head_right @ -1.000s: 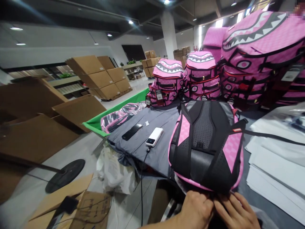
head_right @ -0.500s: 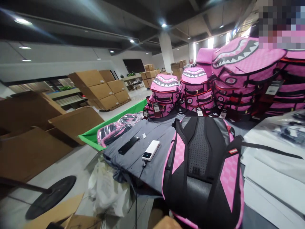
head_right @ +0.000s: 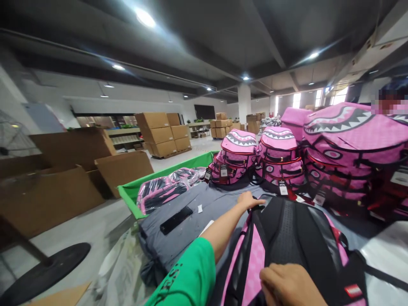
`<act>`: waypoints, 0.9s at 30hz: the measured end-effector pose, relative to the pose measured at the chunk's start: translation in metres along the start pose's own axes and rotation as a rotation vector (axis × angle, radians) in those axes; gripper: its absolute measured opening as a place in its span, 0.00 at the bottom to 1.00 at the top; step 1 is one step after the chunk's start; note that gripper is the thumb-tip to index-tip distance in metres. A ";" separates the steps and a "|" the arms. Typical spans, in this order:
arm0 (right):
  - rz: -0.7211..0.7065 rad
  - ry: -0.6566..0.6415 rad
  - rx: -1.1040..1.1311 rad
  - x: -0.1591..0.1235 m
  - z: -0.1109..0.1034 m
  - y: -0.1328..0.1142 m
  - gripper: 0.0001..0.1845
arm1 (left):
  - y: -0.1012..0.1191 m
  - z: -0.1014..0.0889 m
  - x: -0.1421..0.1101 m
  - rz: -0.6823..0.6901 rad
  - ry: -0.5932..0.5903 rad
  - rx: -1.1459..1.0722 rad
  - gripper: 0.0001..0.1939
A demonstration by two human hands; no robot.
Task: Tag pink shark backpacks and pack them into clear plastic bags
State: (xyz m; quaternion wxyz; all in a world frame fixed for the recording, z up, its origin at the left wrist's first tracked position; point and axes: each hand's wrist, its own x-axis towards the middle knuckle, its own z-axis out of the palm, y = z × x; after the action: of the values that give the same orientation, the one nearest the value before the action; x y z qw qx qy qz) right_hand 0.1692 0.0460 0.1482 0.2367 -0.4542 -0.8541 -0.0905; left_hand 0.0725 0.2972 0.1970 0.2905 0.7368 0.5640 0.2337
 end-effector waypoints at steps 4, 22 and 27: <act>0.107 -0.162 -0.082 0.045 0.013 0.058 0.09 | -0.021 -0.025 0.025 -0.055 -0.032 -0.035 0.17; 0.167 -0.100 -0.113 0.148 0.111 0.132 0.25 | -0.102 0.050 0.029 -0.492 -0.021 -0.782 0.16; 0.056 -0.163 -0.070 0.136 0.103 0.126 0.22 | -0.109 0.059 0.039 -0.586 0.058 -0.882 0.15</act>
State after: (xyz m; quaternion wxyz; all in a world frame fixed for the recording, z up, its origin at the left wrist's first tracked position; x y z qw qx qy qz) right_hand 0.1745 0.2555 0.1165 0.1527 -0.4918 -0.8538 -0.0763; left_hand 0.0466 0.3465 0.0794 0.6103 0.3494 0.6022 0.3779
